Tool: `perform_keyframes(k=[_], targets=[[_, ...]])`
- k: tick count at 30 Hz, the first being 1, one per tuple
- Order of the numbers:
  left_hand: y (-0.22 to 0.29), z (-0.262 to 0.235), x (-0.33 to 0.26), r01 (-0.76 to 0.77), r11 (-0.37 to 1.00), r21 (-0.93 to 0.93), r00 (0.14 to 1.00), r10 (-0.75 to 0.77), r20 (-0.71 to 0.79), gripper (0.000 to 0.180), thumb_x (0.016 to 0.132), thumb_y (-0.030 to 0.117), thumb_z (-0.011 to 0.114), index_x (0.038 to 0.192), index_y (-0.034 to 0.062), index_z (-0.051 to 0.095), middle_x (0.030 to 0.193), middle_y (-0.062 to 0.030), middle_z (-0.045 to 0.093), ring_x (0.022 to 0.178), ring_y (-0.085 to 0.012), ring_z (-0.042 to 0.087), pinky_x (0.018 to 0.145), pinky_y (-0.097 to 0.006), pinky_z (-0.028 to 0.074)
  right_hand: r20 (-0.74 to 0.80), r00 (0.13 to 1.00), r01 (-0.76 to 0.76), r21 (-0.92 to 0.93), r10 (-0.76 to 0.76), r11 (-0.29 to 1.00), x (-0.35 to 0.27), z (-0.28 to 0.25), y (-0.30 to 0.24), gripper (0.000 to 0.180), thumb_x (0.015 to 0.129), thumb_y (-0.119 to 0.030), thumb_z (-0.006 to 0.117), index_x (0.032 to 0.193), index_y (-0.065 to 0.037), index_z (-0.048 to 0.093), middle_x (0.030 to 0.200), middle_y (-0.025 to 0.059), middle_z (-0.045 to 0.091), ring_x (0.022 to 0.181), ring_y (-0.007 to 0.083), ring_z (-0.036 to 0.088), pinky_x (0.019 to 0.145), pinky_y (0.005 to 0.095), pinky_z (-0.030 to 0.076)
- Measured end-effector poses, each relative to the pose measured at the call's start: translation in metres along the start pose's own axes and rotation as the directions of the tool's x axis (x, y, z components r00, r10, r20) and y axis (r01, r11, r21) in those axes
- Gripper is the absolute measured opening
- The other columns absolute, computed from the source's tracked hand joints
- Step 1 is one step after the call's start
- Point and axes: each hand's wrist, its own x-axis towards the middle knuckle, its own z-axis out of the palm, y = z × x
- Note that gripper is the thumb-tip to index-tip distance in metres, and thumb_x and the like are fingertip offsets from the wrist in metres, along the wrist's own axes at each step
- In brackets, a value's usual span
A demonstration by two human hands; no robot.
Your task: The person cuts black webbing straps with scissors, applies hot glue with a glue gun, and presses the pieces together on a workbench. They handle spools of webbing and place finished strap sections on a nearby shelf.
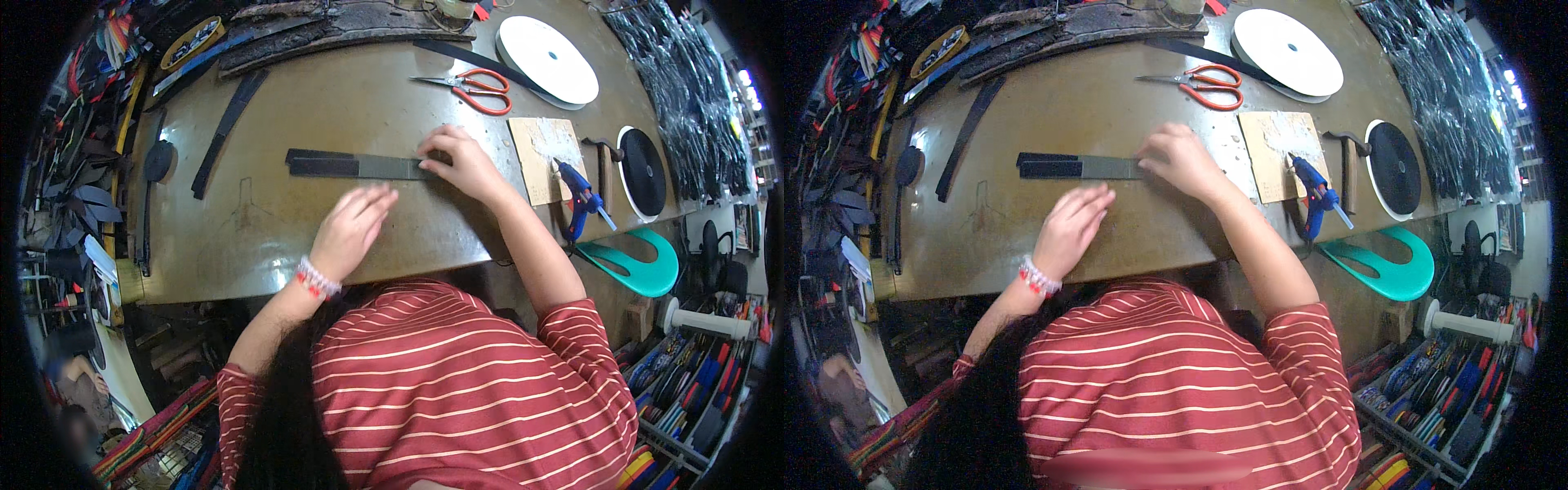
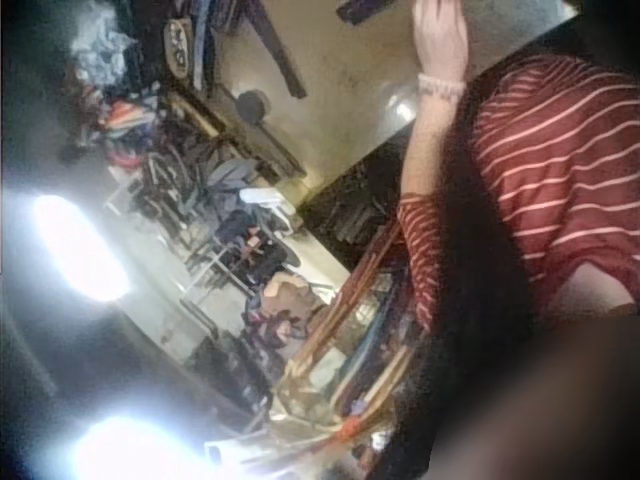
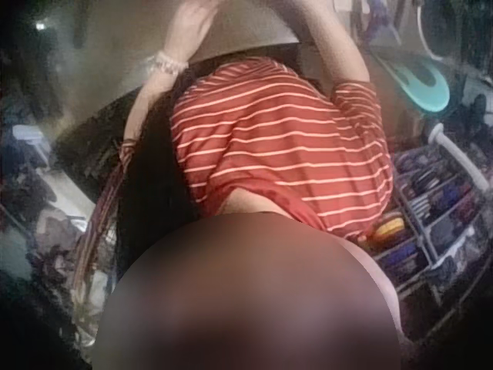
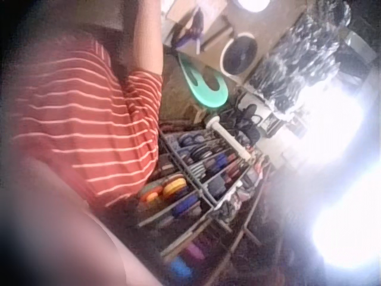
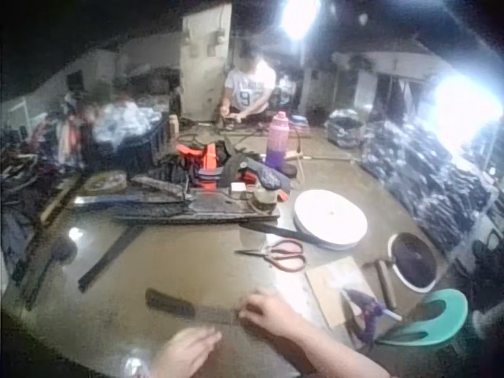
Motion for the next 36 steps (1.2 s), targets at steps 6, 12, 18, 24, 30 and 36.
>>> perform_keyframes(k=[6,12,18,24,30,36], targets=[[-0.042,0.013,0.049,-0.109,0.983,0.149,0.991,0.096,0.088,0.03,0.079,0.015,0.065,0.109,0.0117,0.062,0.103,-0.0028,0.06,0.097,-0.0225,0.055,0.085,-0.038,0.044,-0.343,0.937,-0.127,-0.15,0.069,0.981,0.004,-0.037,0.018,0.015,0.079,-0.006,0.062,0.093,-0.006,0.066,0.098,0.013,0.061,0.099,0.0303,0.057,0.089,0.0392,0.044],[-0.02,-0.011,0.027,-0.141,0.988,0.057,0.981,0.131,0.146,0.027,0.075,0.017,0.068,0.102,0.0162,0.065,0.098,0.0,0.059,0.097,-0.0195,0.055,0.087,-0.038,0.04,0.038,0.99,-0.138,0.003,0.138,0.99,-0.013,-0.04,0.005,0.016,0.077,-0.007,0.065,0.092,-0.007,0.067,0.093,0.0093,0.064,0.088,0.0255,0.061,0.077,0.0353,0.048],[-0.021,-0.006,0.018,-0.053,0.994,0.097,0.971,0.028,0.239,0.052,0.079,0.034,0.066,0.126,0.018,0.052,0.134,-0.0079,0.043,0.127,-0.0271,0.038,0.107,-0.048,0.026,0.154,0.955,0.281,-0.175,-0.256,0.944,-0.014,-0.002,0.007,0.014,0.075,-0.01,0.066,0.089,-0.008,0.068,0.094,0.0063,0.063,0.091,0.0255,0.059,0.08,0.0358,0.047],[-0.022,0.007,0.021,0.035,0.95,0.312,0.915,-0.155,0.372,0.071,0.083,0.056,0.049,0.142,0.0199,0.032,0.15,-0.0094,0.022,0.139,-0.0318,0.018,0.11,-0.054,0.013,-0.253,0.965,-0.172,-0.411,0.069,0.895,0.051,-0.057,0.057,0.019,0.078,-0.011,0.062,0.096,-0.008,0.069,0.103,0.0105,0.064,0.093,0.0289,0.061,0.081,0.0379,0.048],[-0.019,0.006,0.019,0.053,0.945,0.323,0.94,-0.157,0.304,0.069,0.084,0.057,0.048,0.141,0.0199,0.035,0.148,-0.0107,0.027,0.136,-0.0324,0.024,0.109,-0.055,0.016,-0.241,0.968,-0.028,-0.381,-0.07,0.924,0.075,-0.024,0.045,0.021,0.077,-0.028,0.067,0.089,-0.011,0.071,0.089,0.0118,0.066,0.09,0.0305,0.062,0.082,0.0402,0.048],[-0.021,0.009,0.019,0.061,0.949,0.308,0.942,-0.157,0.297,0.067,0.085,0.056,0.047,0.141,0.0211,0.035,0.148,-0.0108,0.028,0.136,-0.0325,0.025,0.109,-0.056,0.016,-0.475,0.854,-0.409,-0.36,0.212,0.839,0.134,-0.033,0.1,0.038,0.081,-0.028,0.065,0.109,-0.003,0.062,0.109,0.0209,0.061,0.103,0.0356,0.057,0.087,0.0422,0.046]])
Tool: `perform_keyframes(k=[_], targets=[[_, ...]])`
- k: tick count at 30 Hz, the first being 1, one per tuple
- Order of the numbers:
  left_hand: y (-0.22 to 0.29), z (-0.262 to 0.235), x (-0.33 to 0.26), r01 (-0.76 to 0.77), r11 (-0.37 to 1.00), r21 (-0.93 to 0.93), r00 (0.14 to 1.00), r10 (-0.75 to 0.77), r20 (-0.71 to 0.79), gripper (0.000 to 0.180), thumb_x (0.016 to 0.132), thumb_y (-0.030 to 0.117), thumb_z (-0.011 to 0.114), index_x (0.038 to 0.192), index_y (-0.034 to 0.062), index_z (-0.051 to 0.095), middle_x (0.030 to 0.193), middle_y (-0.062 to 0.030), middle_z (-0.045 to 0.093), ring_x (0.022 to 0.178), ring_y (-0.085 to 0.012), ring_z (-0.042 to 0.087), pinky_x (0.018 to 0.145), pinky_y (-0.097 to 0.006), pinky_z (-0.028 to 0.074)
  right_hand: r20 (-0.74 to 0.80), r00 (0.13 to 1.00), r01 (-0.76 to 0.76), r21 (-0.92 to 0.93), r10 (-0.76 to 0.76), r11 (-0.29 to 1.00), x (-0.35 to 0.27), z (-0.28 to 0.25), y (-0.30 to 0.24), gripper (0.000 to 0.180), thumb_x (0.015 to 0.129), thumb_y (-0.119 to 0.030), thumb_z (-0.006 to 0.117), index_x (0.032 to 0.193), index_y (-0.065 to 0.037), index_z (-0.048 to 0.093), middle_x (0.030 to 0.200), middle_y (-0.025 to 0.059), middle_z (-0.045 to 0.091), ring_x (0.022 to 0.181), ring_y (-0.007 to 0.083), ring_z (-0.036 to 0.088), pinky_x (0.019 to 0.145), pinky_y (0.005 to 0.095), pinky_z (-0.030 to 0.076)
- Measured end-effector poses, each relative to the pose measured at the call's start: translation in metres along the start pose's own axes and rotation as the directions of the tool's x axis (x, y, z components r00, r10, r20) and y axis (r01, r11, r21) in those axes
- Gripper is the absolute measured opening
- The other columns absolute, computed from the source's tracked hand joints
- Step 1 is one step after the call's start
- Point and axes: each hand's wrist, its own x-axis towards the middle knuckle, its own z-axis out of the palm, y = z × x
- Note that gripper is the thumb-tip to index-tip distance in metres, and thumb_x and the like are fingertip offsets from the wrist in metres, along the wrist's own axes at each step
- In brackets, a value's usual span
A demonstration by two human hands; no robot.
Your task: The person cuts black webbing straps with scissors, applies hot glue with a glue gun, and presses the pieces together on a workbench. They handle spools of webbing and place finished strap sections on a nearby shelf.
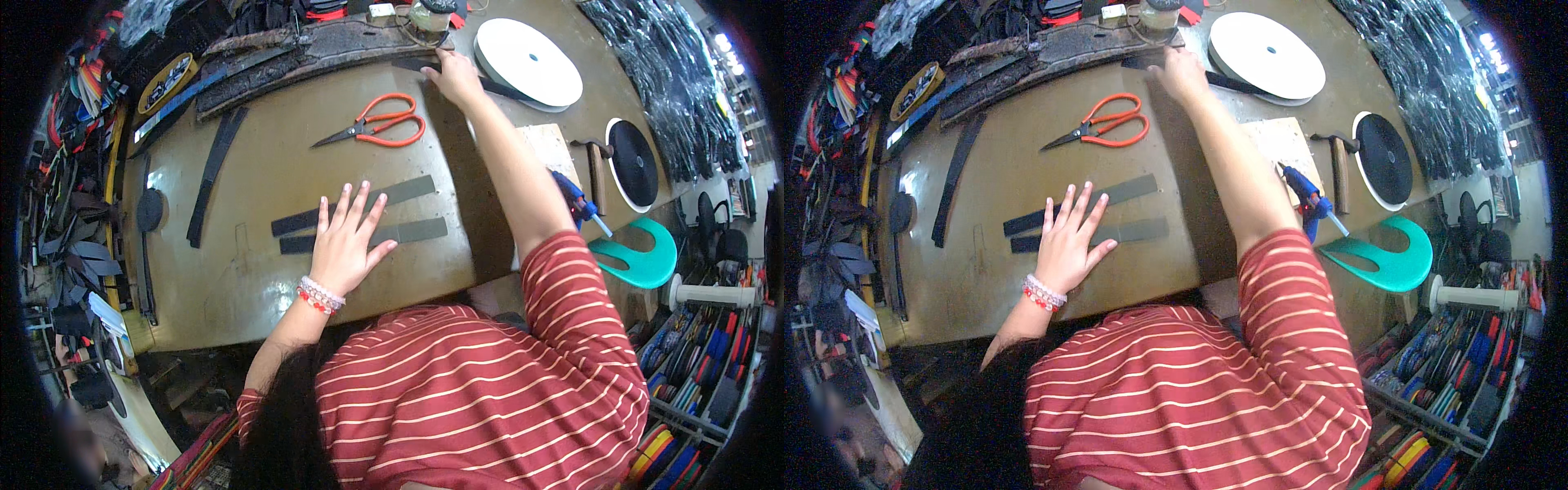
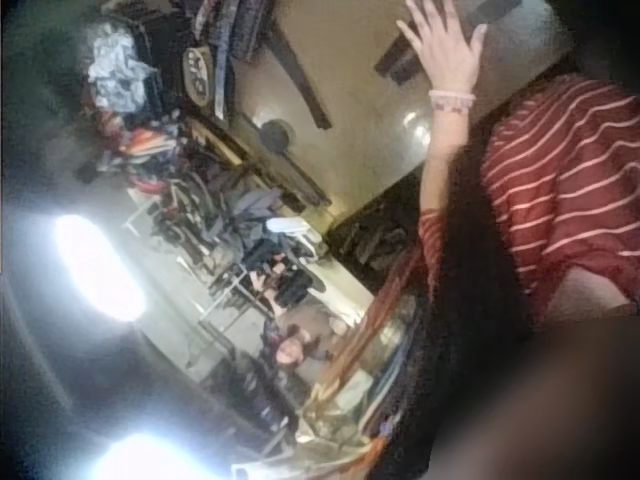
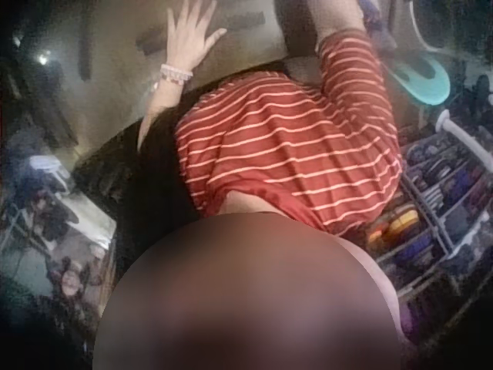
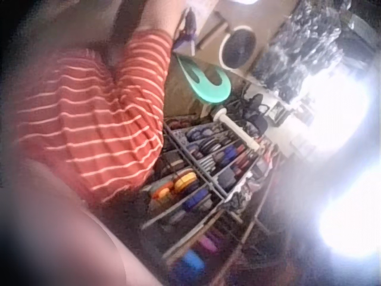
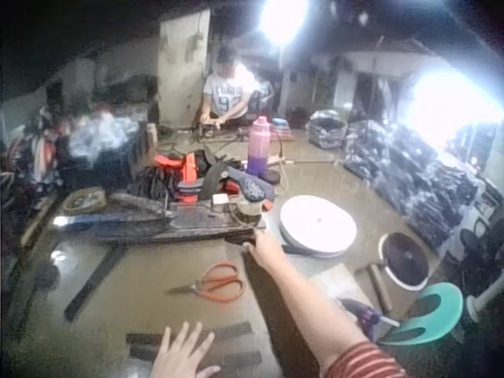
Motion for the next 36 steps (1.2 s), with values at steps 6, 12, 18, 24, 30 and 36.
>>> perform_keyframes(k=[6,12,18,24,30,36], targets=[[0.0,-0.003,-0.004,-0.044,0.989,-0.14,0.984,0.018,-0.179,0.057,0.086,0.037,0.058,0.134,0.0092,0.044,0.141,-0.0114,0.039,0.13,-0.0321,0.034,0.108,-0.049,0.024,0.152,0.964,0.173,0.263,-0.218,0.949,-0.032,-0.055,0.008,0.024,0.083,-0.022,0.062,0.1,-0.004,0.064,0.095,0.018,0.064,0.09,0.0359,0.06,0.079,0.04,0.047],[0.007,-0.002,0.0,-0.151,0.958,-0.244,0.95,0.073,-0.303,0.031,0.082,0.015,0.063,0.108,-0.0008,0.058,0.107,-0.0119,0.058,0.102,-0.0283,0.054,0.09,-0.036,0.045,0.532,0.769,0.068,0.485,-0.355,0.872,-0.104,-0.09,-0.032,0.025,0.084,-0.022,0.063,0.095,0.001,0.063,0.083,0.0196,0.064,0.079,0.0299,0.063,0.074,0.0358,0.048],[0.014,0.002,0.003,-0.109,0.974,-0.197,0.958,0.051,-0.282,0.031,0.081,0.015,0.063,0.106,-0.003,0.057,0.107,-0.0141,0.057,0.103,-0.0287,0.053,0.092,-0.037,0.044,0.584,0.751,0.092,0.369,-0.308,0.925,-0.125,-0.075,-0.033,0.027,0.084,-0.026,0.064,0.084,0.001,0.065,0.073,0.0188,0.062,0.068,0.0306,0.06,0.065,0.0375,0.045],[0.015,0.001,0.004,-0.119,0.979,-0.165,0.958,0.07,-0.278,0.035,0.08,0.014,0.063,0.11,-0.0022,0.056,0.107,-0.0134,0.056,0.101,-0.028,0.052,0.09,-0.037,0.044,0.563,0.759,0.127,0.363,-0.326,0.923,-0.127,-0.071,-0.031,0.027,0.083,-0.026,0.065,0.083,0.001,0.066,0.072,0.0205,0.062,0.068,0.0325,0.061,0.064,0.0388,0.046],[0.018,-0.001,0.01,-0.07,0.993,-0.094,0.969,0.045,-0.244,0.038,0.08,0.014,0.063,0.116,0.0031,0.056,0.098,-0.0088,0.055,0.093,-0.0244,0.052,0.081,-0.036,0.046,0.572,0.771,0.106,0.318,-0.28,0.942,-0.129,-0.067,-0.032,0.027,0.082,-0.025,0.066,0.083,0.001,0.066,0.073,0.0208,0.063,0.068,0.0324,0.062,0.064,0.0385,0.047],[0.02,-0.003,0.017,-0.036,0.999,-0.031,0.976,0.029,-0.214,0.036,0.08,0.014,0.062,0.114,0.0051,0.058,0.095,-0.0065,0.054,0.09,-0.0225,0.053,0.076,-0.034,0.047,0.6,0.736,0.082,0.383,-0.315,0.92,-0.123,-0.078,-0.033,0.024,0.081,-0.024,0.067,0.085,0.0,0.067,0.074,0.0191,0.064,0.07,0.0312,0.062,0.065,0.0381,0.047]])
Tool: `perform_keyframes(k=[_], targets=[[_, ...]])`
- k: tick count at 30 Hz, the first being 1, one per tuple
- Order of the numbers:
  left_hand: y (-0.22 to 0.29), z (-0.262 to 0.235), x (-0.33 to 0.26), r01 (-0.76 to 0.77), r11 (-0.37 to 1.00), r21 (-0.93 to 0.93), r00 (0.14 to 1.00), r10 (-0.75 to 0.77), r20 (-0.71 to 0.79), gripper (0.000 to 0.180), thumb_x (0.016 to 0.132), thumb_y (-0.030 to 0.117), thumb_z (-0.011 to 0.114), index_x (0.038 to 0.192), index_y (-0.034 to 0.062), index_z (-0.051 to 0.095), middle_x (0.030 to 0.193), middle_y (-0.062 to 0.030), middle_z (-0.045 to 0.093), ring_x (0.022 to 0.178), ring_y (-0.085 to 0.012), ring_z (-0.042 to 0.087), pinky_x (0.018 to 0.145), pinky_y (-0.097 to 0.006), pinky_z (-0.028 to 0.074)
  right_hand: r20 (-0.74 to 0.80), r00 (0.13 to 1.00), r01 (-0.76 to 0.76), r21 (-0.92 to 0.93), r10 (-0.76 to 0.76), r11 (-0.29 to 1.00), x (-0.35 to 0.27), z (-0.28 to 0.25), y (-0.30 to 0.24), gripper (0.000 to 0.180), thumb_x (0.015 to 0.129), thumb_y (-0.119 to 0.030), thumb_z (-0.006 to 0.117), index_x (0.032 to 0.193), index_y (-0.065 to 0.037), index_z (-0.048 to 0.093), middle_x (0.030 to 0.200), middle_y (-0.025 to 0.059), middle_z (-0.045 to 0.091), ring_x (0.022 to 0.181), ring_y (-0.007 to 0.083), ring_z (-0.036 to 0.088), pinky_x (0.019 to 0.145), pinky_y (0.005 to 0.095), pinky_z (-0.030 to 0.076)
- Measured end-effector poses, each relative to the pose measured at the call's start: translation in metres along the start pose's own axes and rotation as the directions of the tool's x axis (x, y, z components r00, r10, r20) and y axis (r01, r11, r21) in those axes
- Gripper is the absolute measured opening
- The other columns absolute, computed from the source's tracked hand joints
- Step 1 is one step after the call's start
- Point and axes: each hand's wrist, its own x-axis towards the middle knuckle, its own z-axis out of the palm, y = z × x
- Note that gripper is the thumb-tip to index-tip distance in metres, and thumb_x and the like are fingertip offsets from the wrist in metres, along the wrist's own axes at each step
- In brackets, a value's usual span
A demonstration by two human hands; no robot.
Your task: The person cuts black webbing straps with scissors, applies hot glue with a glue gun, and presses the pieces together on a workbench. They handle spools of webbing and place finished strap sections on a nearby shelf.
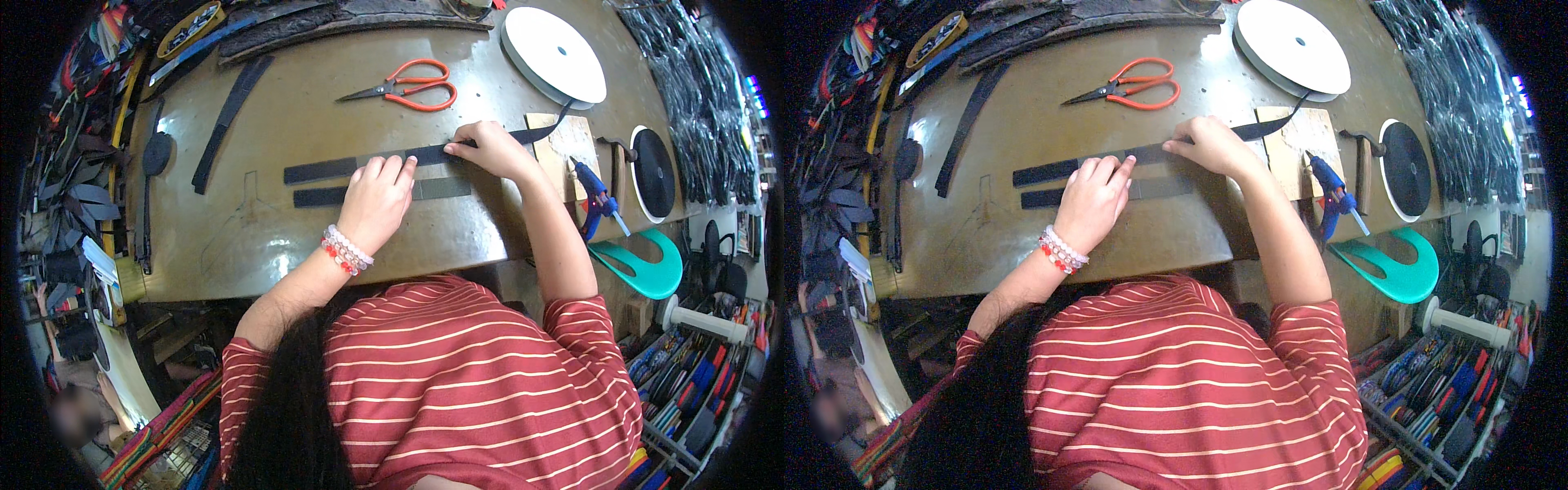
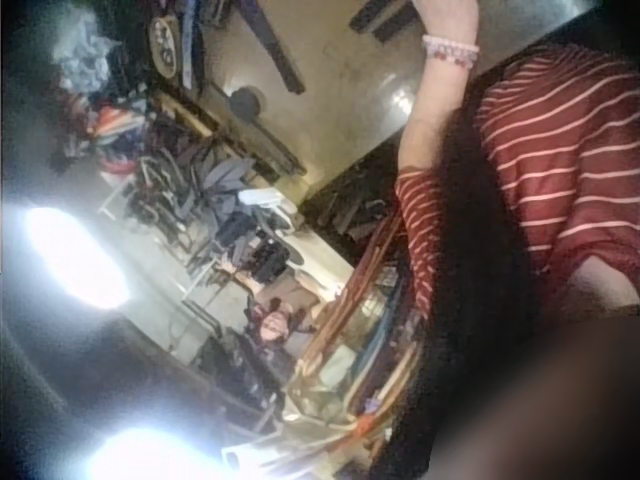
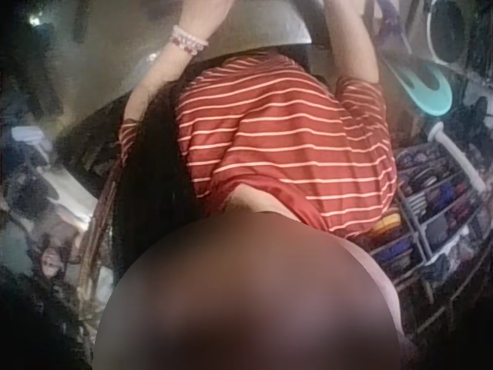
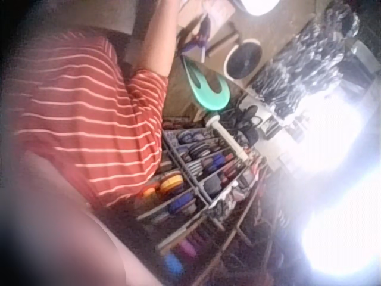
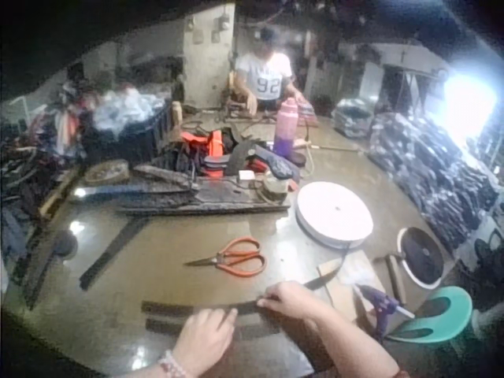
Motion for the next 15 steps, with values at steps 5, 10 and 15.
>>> perform_keyframes(k=[5,10,15], targets=[[0.0,-0.002,0.005,-0.005,1.0,0.026,0.999,0.003,0.052,0.032,0.081,0.015,0.061,0.112,0.0053,0.059,0.095,-0.0063,0.054,0.09,-0.0218,0.054,0.075,-0.033,0.049,0.055,0.992,-0.109,-0.059,0.112,0.992,-0.004,-0.017,0.008,0.028,0.074,-0.027,0.071,0.086,-0.002,0.068,0.081,0.0161,0.067,0.077,0.0311,0.064,0.073,0.0378,0.049],[0.0,-0.005,0.007,-0.012,0.999,0.039,0.997,0.009,0.073,0.031,0.081,0.016,0.061,0.11,0.0043,0.06,0.095,-0.0066,0.054,0.089,-0.0221,0.053,0.076,-0.033,0.049,0.023,0.991,-0.13,-0.111,0.134,0.985,-0.004,-0.012,0.013,0.026,0.071,-0.026,0.073,0.083,-0.004,0.068,0.079,0.0144,0.066,0.077,0.0301,0.064,0.074,0.0383,0.048],[0.0,-0.005,0.008,-0.023,0.999,0.046,0.997,0.02,0.076,0.031,0.081,0.017,0.061,0.108,0.0037,0.06,0.094,-0.0072,0.054,0.087,-0.0226,0.054,0.075,-0.033,0.049,0.063,0.973,-0.203,-0.222,0.222,0.954,0.003,-0.011,0.01,0.028,0.069,-0.028,0.073,0.081,-0.003,0.067,0.077,0.0153,0.066,0.075,0.0306,0.064,0.07,0.0387,0.048]])
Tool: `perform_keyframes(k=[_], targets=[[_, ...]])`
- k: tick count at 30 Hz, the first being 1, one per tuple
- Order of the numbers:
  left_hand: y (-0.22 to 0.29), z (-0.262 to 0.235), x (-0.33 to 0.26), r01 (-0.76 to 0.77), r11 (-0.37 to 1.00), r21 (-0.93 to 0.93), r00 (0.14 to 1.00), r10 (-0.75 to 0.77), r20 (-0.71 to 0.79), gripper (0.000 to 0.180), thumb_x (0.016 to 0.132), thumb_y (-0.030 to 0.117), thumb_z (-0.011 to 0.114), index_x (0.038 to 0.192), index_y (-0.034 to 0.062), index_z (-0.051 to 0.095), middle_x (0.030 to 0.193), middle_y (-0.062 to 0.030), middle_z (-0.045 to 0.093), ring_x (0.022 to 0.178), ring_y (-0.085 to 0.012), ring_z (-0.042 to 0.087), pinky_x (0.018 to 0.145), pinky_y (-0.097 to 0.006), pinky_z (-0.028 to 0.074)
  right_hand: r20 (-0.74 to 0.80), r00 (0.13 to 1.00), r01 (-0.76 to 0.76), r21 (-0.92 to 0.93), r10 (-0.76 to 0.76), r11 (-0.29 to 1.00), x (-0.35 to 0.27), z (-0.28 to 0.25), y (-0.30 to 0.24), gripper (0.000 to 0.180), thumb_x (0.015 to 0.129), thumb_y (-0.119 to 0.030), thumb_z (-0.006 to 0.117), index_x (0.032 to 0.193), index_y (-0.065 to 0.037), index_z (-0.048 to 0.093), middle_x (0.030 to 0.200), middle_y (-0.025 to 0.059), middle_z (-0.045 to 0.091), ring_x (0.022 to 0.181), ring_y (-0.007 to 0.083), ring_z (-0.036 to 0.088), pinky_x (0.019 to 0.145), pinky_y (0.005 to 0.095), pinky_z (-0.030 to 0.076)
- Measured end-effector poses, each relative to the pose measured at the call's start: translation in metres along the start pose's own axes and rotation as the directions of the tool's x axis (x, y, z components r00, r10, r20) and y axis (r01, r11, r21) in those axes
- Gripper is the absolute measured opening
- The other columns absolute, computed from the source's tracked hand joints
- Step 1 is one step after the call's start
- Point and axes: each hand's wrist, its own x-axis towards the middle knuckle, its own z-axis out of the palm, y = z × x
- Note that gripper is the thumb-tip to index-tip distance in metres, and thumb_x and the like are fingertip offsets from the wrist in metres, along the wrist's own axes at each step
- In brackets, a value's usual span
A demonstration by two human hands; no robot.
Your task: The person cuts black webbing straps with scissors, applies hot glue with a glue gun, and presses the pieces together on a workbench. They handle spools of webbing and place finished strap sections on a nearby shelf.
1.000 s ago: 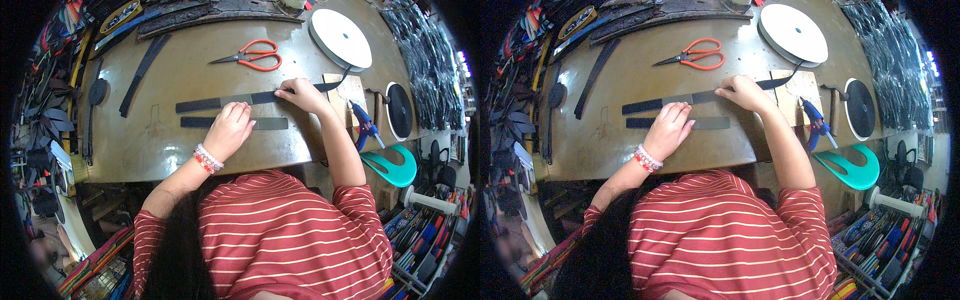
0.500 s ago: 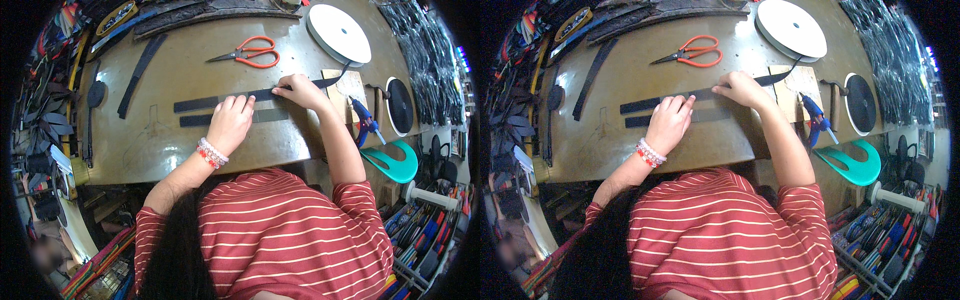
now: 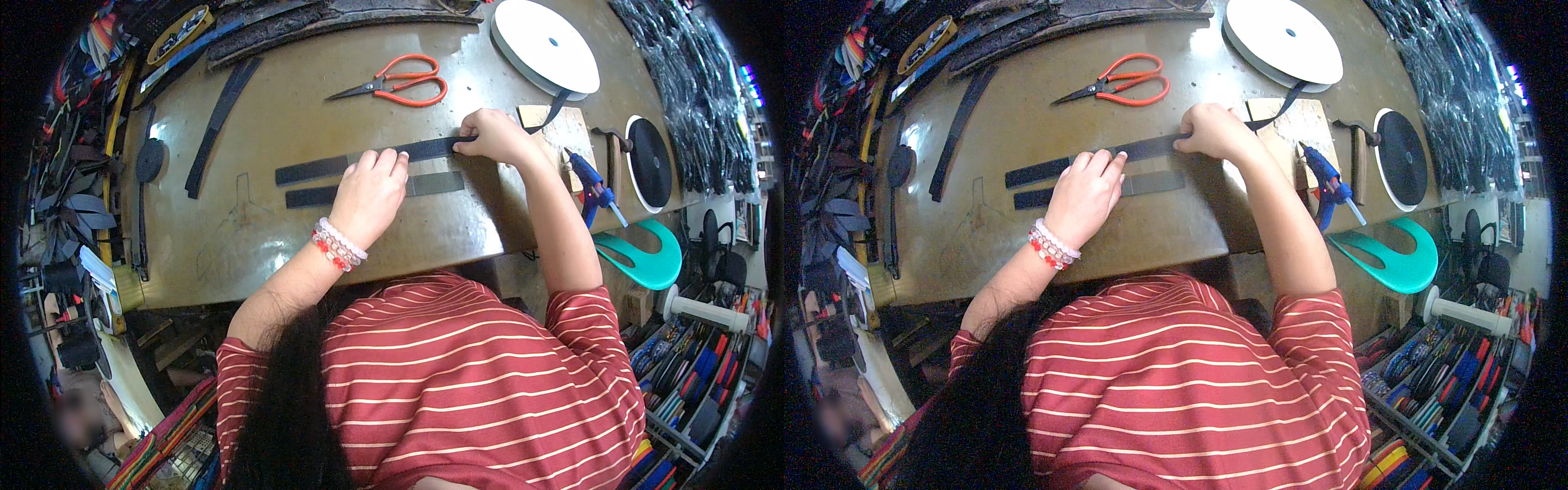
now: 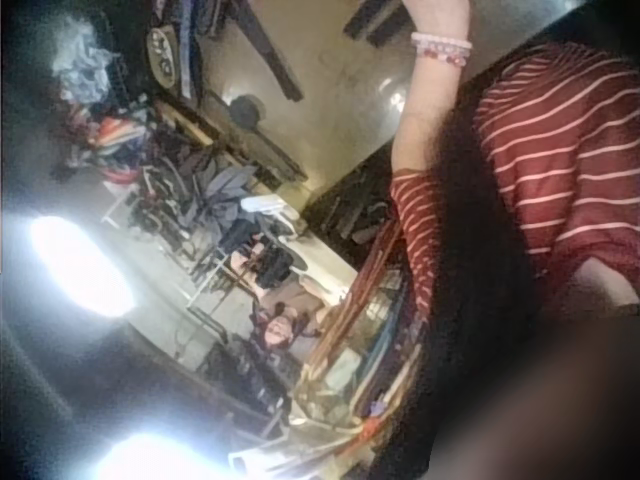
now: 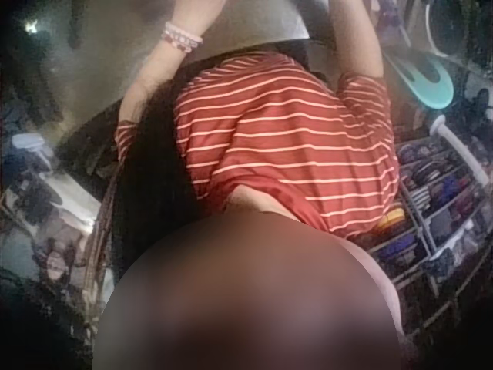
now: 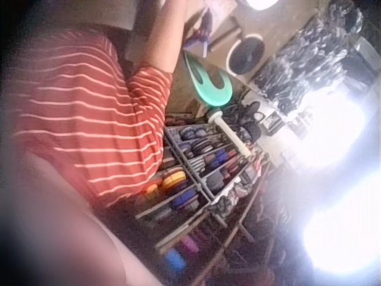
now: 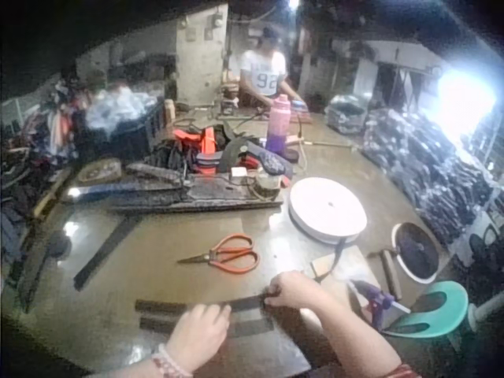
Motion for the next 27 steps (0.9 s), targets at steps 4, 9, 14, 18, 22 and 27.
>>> perform_keyframes(k=[4,9,14,18,22,27], targets=[[-0.001,-0.004,0.006,0.04,0.999,-0.022,0.997,-0.039,0.063,0.024,0.08,0.018,0.061,0.101,0.0069,0.062,0.09,-0.0071,0.055,0.086,-0.0238,0.054,0.075,-0.034,0.049,0.076,0.995,-0.048,-0.118,0.058,0.992,0.008,-0.003,-0.009,0.027,0.069,-0.027,0.072,0.079,-0.002,0.066,0.073,0.0155,0.065,0.072,0.032,0.063,0.067,0.0385,0.048],[-0.01,-0.007,0.044,-0.015,0.99,-0.137,0.998,0.007,-0.059,0.019,0.08,0.02,0.062,0.096,0.0092,0.063,0.092,-0.0073,0.058,0.087,-0.0263,0.057,0.077,-0.039,0.047,0.07,0.976,0.202,0.055,-0.205,0.978,0.001,-0.016,-0.009,0.019,0.07,-0.017,0.069,0.077,0.0,0.064,0.067,0.0129,0.062,0.064,0.0212,0.06,0.062,0.0332,0.047],[-0.011,-0.003,0.079,0.009,0.885,-0.465,0.99,0.057,0.129,0.03,0.08,0.033,0.062,0.096,0.0072,0.064,0.091,-0.0124,0.064,0.087,-0.0274,0.062,0.078,-0.038,0.047,0.028,0.942,0.312,0.3,-0.335,0.902,-0.01,-0.036,0.0,0.017,0.069,-0.011,0.068,0.077,0.003,0.063,0.066,0.0083,0.062,0.062,0.0151,0.057,0.062,0.0294,0.047],[-0.009,-0.005,0.087,0.089,0.811,-0.578,0.981,0.03,0.193,0.032,0.078,0.033,0.062,0.091,0.0036,0.065,0.083,-0.0143,0.066,0.077,-0.0292,0.064,0.073,-0.038,0.049,-0.027,0.911,0.406,0.237,-0.412,0.882,-0.013,-0.044,-0.002,0.017,0.07,-0.012,0.067,0.079,0.002,0.064,0.069,0.0113,0.063,0.066,0.0178,0.06,0.065,0.0311,0.048],[-0.006,-0.007,0.083,0.236,0.732,-0.64,0.962,-0.081,0.262,0.031,0.077,0.031,0.062,0.088,0.0019,0.065,0.079,-0.0157,0.065,0.073,-0.0295,0.063,0.069,-0.037,0.048,-0.069,0.934,0.357,0.156,-0.35,0.921,0.001,-0.053,-0.009,0.019,0.072,-0.012,0.067,0.084,0.002,0.064,0.075,0.0142,0.065,0.071,0.0235,0.062,0.067,0.033,0.049],[-0.001,-0.006,0.077,0.204,0.736,-0.645,0.975,-0.096,0.199,0.028,0.073,0.028,0.064,0.082,0.0018,0.066,0.072,-0.0165,0.064,0.067,-0.0275,0.064,0.067,-0.037,0.049,-0.259,0.871,0.291,-0.413,-0.418,0.863,0.082,-0.026,-0.029,0.023,0.074,-0.012,0.064,0.094,-0.001,0.065,0.091,0.0154,0.066,0.086,0.0302,0.064,0.075,0.038,0.051]])
